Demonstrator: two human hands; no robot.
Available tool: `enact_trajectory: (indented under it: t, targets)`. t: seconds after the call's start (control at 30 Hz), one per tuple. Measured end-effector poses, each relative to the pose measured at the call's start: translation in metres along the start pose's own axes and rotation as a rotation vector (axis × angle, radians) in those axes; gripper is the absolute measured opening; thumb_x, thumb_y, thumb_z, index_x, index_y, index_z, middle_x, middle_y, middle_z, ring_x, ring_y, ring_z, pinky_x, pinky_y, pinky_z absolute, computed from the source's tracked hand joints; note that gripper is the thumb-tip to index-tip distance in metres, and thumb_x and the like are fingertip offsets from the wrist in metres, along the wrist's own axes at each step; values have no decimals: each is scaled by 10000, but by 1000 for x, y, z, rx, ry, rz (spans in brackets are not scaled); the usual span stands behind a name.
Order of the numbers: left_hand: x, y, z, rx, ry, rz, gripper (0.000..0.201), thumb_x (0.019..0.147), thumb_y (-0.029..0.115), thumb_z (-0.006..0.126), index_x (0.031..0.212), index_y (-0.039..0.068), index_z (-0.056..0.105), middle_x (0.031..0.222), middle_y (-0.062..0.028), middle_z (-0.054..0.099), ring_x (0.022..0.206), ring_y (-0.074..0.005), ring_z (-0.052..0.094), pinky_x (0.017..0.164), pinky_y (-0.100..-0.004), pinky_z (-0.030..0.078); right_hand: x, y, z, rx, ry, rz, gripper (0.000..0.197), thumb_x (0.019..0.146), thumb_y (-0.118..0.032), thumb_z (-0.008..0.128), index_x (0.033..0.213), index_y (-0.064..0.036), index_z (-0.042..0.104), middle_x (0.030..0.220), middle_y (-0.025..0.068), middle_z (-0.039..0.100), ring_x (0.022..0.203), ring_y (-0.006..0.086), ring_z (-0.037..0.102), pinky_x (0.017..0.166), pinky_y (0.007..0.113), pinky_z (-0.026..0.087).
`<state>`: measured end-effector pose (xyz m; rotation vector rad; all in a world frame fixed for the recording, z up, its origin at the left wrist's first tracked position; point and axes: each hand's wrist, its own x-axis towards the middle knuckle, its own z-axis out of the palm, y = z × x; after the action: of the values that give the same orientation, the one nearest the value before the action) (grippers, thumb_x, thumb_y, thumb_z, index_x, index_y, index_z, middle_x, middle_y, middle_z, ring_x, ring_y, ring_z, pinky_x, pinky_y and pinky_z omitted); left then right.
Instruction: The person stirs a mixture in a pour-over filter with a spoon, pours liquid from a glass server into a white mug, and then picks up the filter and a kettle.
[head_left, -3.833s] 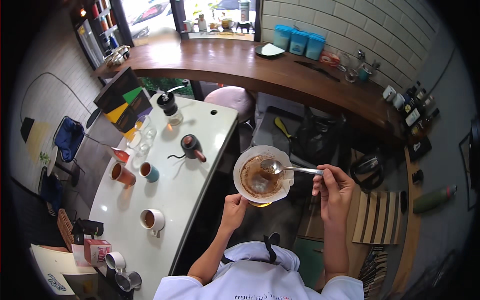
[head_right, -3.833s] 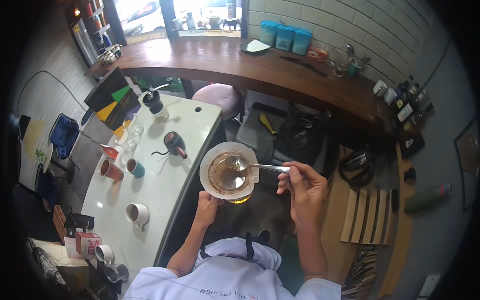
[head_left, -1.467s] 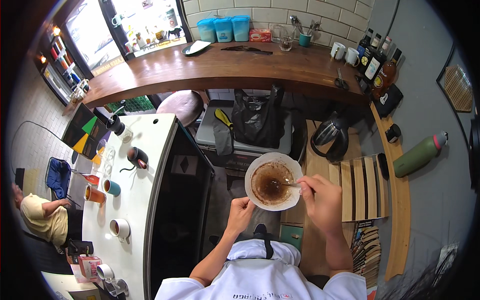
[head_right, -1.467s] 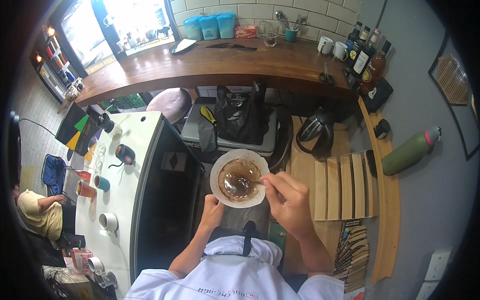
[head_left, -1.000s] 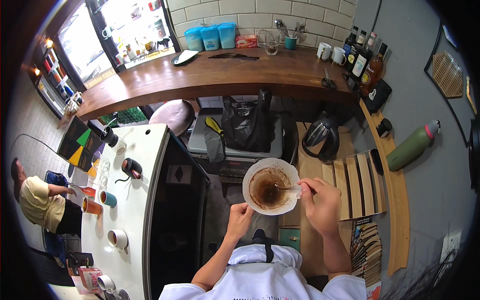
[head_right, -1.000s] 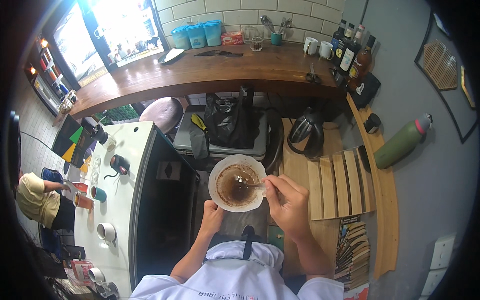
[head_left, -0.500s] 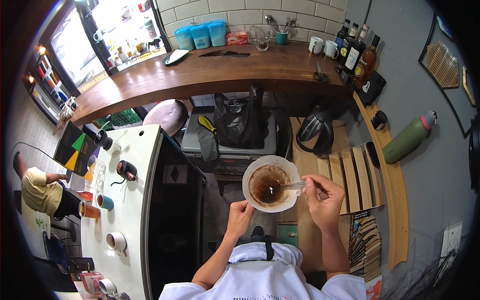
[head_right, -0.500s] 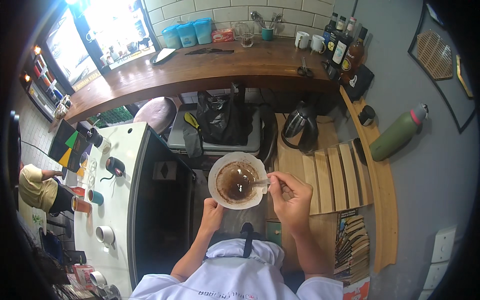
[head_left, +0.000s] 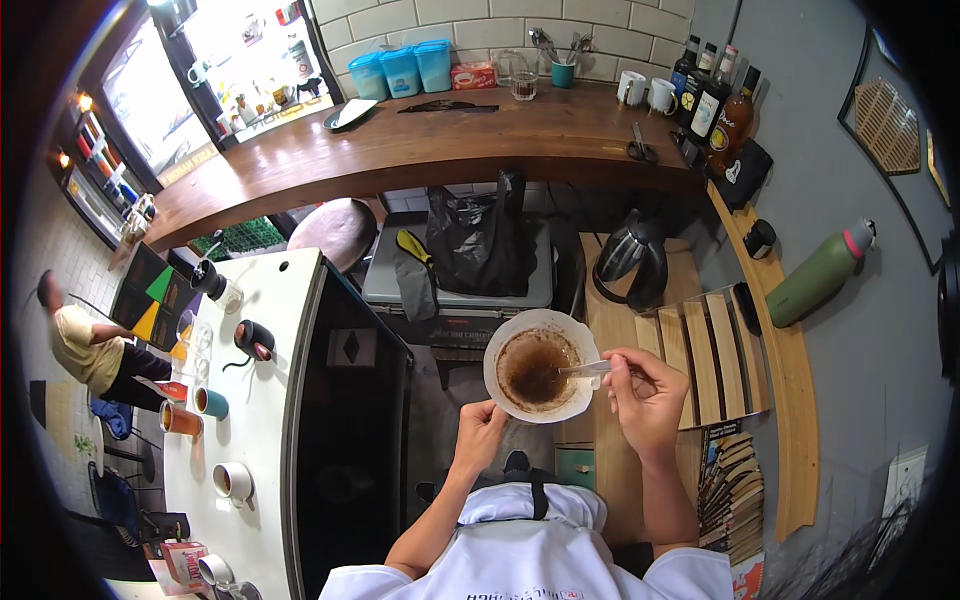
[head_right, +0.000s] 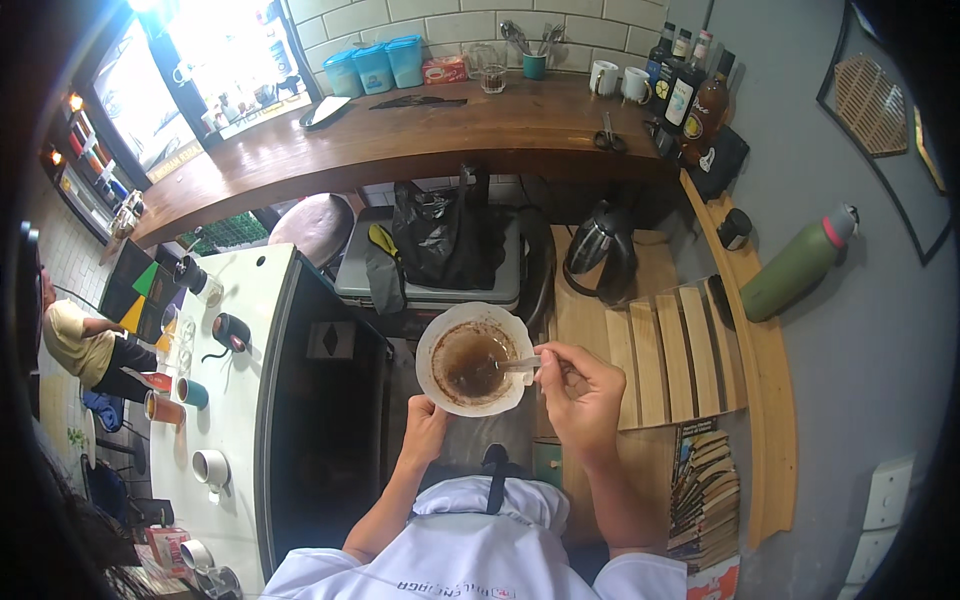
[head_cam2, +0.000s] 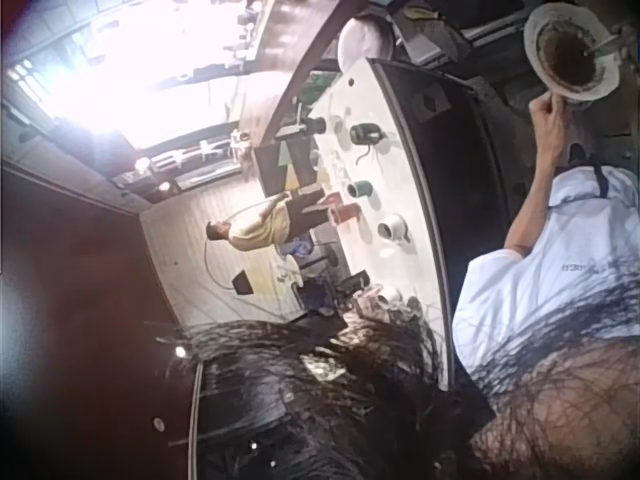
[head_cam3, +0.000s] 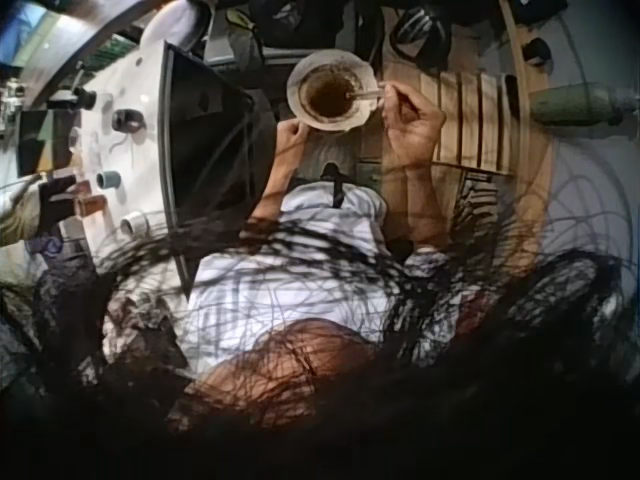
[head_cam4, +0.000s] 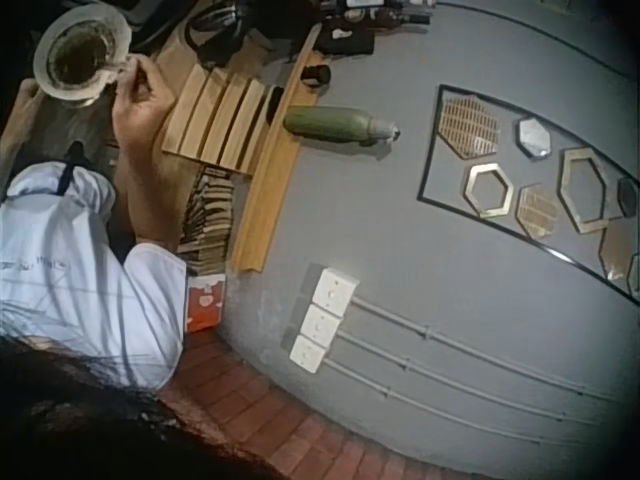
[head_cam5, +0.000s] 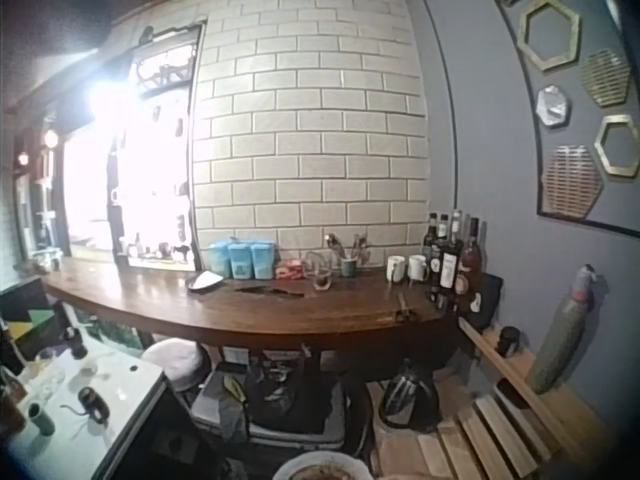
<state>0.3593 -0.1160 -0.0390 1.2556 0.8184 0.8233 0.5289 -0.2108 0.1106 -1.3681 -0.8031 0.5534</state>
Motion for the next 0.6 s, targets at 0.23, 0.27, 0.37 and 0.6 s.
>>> enact_trajectory:
  t: [0.23, 0.27, 0.37, 0.6]
  targets:
    - [-1, 4, 1, 11, -3, 2, 378, 928, 167, 542, 614, -40, 505, 544, 85, 378, 513, -11, 298, 438, -239, 218, 2, 3, 0, 36, 3, -16, 110, 886, -12, 590, 953, 60, 641, 700, 39, 618, 552, 26, 520, 482, 163, 397]
    - [0, 4, 2, 7, -1, 5, 376, 928, 166, 541, 615, -39, 508, 543, 85, 378, 513, -11, 299, 438, -239, 217, 2, 3, 0, 12, 27, -30, 112, 886, -14, 591, 954, 58, 644, 706, 43, 621, 567, 31, 531, 494, 164, 408]
    - [0, 8, 3, 3, -11, -8, 375, 931, 170, 535, 620, -37, 511, 545, 86, 381, 511, -9, 301, 438, -239, 217, -1, 2, 2, 37, -43, -32, 111, 890, -9, 583, 940, 77, 633, 679, 47, 605, 523, 35, 505, 443, 158, 383]
    - [-1, 13, 4, 3, -16, 4, 379, 936, 176, 530, 623, -38, 521, 547, 86, 384, 508, -9, 303, 437, -238, 218, -1, 6, -1, -219, 10, -232, 99, 883, 1, 585, 933, 68, 638, 706, 42, 609, 525, 28, 502, 446, 158, 376]
